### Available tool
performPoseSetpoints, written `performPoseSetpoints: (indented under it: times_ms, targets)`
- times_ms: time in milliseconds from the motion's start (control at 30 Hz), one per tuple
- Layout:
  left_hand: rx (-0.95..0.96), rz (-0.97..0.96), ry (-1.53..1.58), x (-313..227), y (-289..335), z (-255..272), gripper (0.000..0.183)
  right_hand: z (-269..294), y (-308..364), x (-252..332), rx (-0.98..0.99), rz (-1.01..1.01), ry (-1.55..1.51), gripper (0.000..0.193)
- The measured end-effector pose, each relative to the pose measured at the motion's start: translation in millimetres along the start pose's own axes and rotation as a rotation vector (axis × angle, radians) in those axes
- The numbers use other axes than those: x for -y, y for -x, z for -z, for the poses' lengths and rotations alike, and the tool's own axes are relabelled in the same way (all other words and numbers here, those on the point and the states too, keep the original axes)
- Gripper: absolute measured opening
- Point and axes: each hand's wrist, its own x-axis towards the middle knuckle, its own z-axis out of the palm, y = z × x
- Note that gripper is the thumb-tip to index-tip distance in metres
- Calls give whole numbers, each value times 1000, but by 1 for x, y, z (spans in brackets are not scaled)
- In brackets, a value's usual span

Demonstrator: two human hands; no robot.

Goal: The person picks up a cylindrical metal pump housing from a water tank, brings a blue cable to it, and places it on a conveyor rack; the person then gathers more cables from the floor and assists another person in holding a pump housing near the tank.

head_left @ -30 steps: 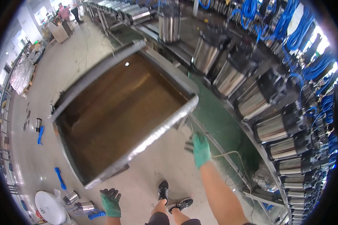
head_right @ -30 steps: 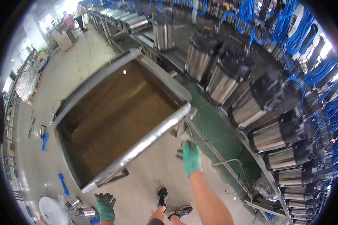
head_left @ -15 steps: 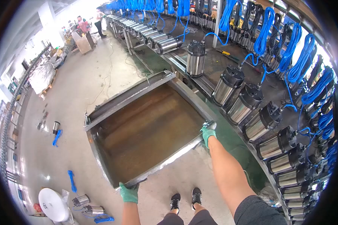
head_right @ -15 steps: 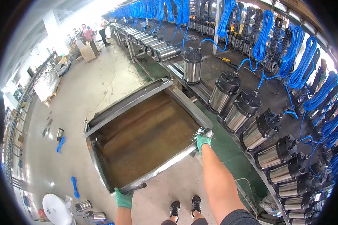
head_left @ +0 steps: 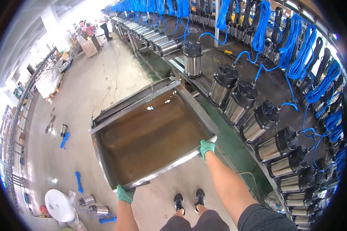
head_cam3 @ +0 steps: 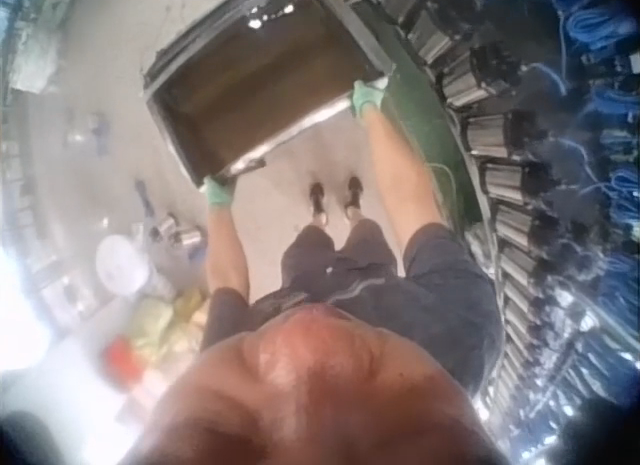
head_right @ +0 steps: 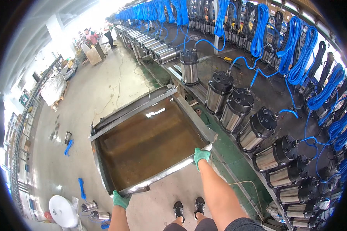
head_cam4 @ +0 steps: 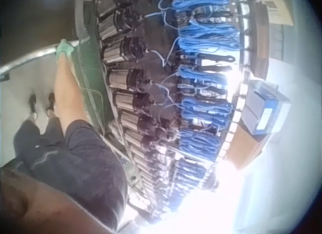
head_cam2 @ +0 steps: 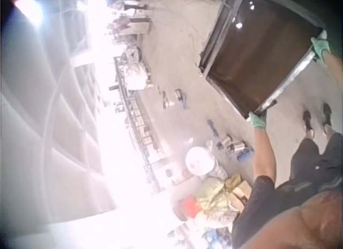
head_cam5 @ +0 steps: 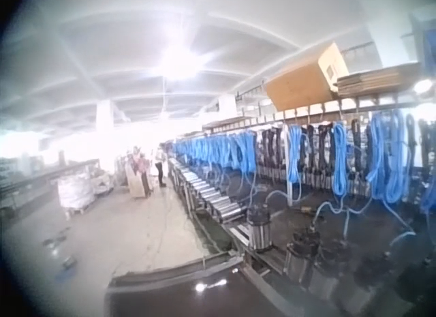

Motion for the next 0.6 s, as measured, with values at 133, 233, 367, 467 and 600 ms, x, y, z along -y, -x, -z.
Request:
performPoseSetpoints:
  times_ms: [133,233,367,467,600]
  targets:
    - [-41,15,-42,8,11,13,59,17,19,-7,-91,-34,120,74]
    - [-62,13,-101,4,19,35,59,26,53,0,-17,-41,112,74]
    - [-50,92,-127,25,24,51,64,61,43,-37,-50,-105,47,72]
    - [-26,84,-111,26,33,95,67,74,118,2,-42,-105,56,68]
    - [38,105,-130,52,48,132,68,101,107,-44,-70,-55,117,62]
